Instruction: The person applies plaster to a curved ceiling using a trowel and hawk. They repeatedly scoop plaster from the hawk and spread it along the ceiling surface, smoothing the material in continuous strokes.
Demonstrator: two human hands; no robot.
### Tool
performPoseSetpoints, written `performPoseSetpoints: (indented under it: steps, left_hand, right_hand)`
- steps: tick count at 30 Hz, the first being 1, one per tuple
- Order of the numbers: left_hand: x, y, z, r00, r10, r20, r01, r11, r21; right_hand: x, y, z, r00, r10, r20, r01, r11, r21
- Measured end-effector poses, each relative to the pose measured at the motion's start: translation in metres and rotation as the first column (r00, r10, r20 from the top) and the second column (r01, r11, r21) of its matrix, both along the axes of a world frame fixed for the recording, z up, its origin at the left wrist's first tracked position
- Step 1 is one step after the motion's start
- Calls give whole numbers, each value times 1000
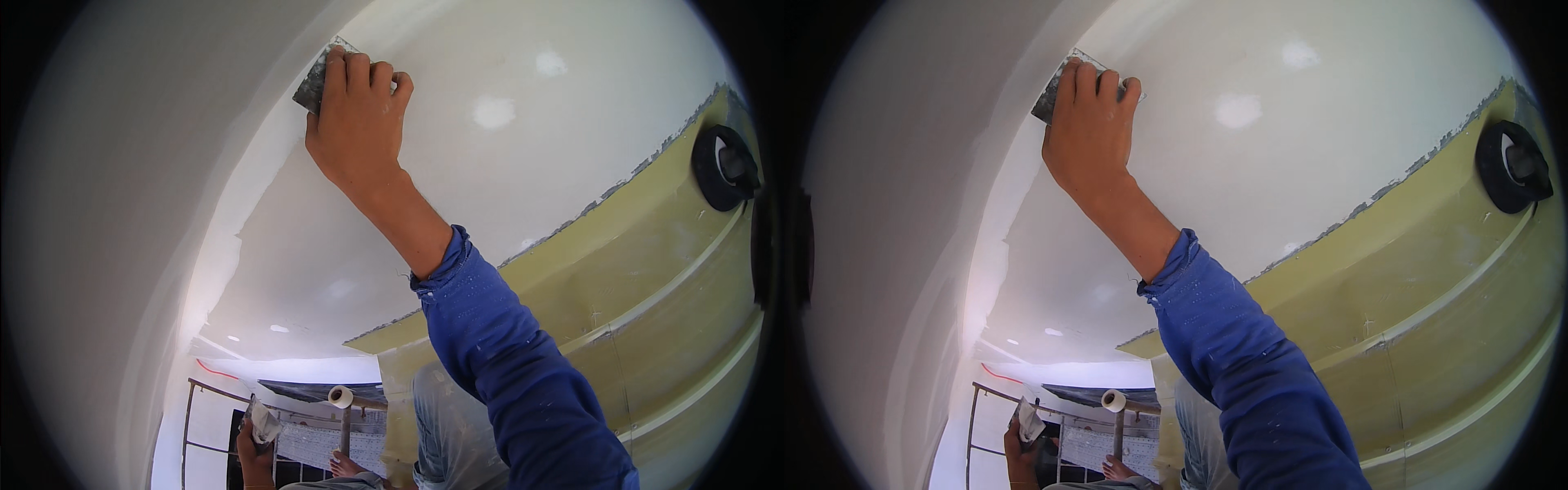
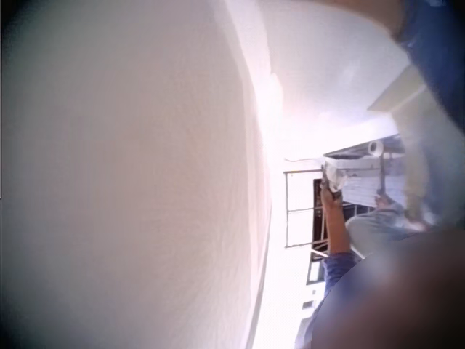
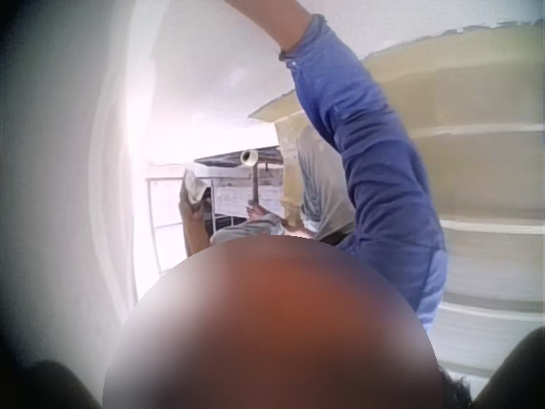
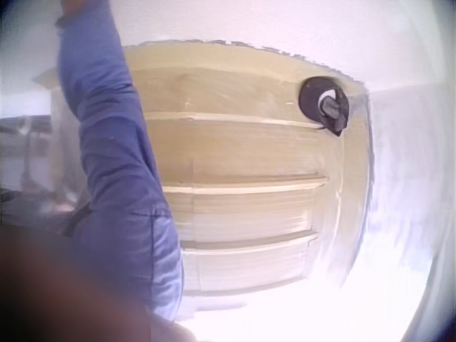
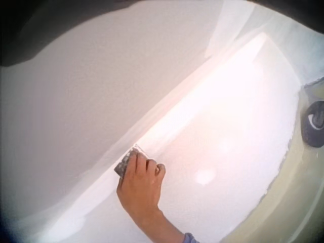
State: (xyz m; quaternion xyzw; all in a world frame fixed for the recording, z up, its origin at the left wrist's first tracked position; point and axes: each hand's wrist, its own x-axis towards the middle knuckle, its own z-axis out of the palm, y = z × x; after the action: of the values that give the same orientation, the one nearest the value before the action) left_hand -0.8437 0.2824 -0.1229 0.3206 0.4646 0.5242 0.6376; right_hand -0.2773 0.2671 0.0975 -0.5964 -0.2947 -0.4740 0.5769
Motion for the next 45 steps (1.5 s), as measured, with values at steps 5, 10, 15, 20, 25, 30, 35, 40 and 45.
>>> performPoseSetpoints:
  steps: [5,10,15,20,25,30,35,40,45]
  left_hand:
    - [-16,-8,-4,999,-28,20,28,999,27]
    - [-28,-19,-4,1000,2,23,-2,1000,2]
    - [-32,-25,-8,999,15,40,-15,1000,-1]
    - [-14,-33,0,999,4,49,-3,1000,-11]
    - [47,-53,25,991,-131,-4,131,989,75]
    - [130,-72,49,911,-364,195,338,929,154]
    - [202,-96,73,731,-490,475,491,861,131]
    - [226,-104,89,924,-333,191,312,941,129]
    - [224,-108,96,985,-165,-52,173,952,253]
  right_hand:
    - [-46,42,-15,999,45,-9,-45,998,-46]
    - [-86,80,-32,998,67,3,-67,995,-80]
    - [-125,112,-49,997,77,30,-73,989,-126]
    - [-162,119,-64,982,173,74,-146,950,-278]
    - [-183,55,-98,773,635,17,-500,625,-600]
    - [-157,-47,-156,21,999,41,-783,42,-621]
    - [-135,-104,-175,-125,991,57,-781,-63,-622]
    - [-86,-126,-184,311,948,-72,-629,148,-763]
    - [-68,-140,-176,396,910,-122,-564,136,-815]
